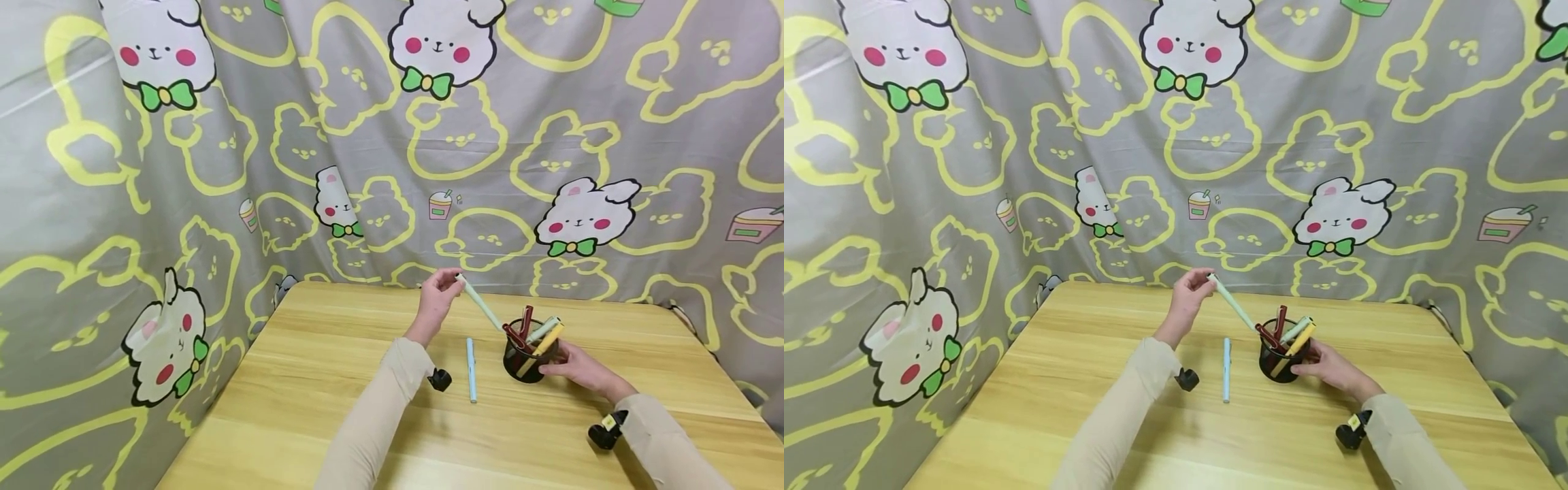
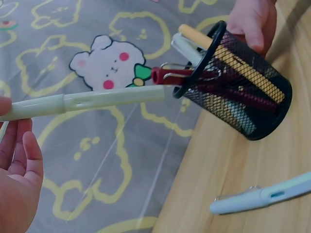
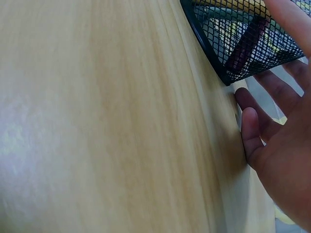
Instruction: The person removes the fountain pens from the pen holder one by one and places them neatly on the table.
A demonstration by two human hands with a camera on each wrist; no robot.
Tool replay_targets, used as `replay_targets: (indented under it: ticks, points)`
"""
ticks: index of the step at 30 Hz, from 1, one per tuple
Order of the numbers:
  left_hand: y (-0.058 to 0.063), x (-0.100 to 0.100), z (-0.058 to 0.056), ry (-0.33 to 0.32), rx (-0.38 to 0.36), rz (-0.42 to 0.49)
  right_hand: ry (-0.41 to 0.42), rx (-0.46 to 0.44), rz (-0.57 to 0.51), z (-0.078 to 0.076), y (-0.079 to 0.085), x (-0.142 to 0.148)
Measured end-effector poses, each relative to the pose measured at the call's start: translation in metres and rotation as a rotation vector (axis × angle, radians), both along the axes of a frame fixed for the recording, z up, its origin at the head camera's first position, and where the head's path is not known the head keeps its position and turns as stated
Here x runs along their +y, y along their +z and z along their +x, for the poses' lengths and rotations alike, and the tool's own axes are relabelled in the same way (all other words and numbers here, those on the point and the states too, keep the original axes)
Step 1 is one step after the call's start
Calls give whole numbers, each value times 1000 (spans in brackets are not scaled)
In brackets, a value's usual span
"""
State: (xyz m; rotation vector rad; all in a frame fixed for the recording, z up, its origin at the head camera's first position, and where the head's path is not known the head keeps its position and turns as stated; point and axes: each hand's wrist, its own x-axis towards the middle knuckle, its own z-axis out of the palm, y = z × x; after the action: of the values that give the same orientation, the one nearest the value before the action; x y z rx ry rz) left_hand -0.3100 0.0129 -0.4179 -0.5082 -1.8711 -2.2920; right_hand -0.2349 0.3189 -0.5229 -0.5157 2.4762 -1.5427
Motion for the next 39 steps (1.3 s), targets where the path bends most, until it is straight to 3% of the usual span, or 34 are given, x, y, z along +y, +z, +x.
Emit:
replay_targets:
  ticks: [9, 20, 24, 31, 39]
  points:
    - [-7, -24, -4, 22, -62, 28, -1, -4, -12, 1, -1, 2]
    - [-32, -40, -1, 51, -184, -57, -13, 20, 17, 3, 1, 4]
    - [-41, -45, 0, 57, -198, -66, -13, 24, 45, 1, 2, 1]
    - [-45, -52, 4, 2, -209, -114, -23, 16, 57, 2, 3, -2]
    - [-55, -52, 5, 6, -256, -53, -28, 31, 93, 2, 1, -8]
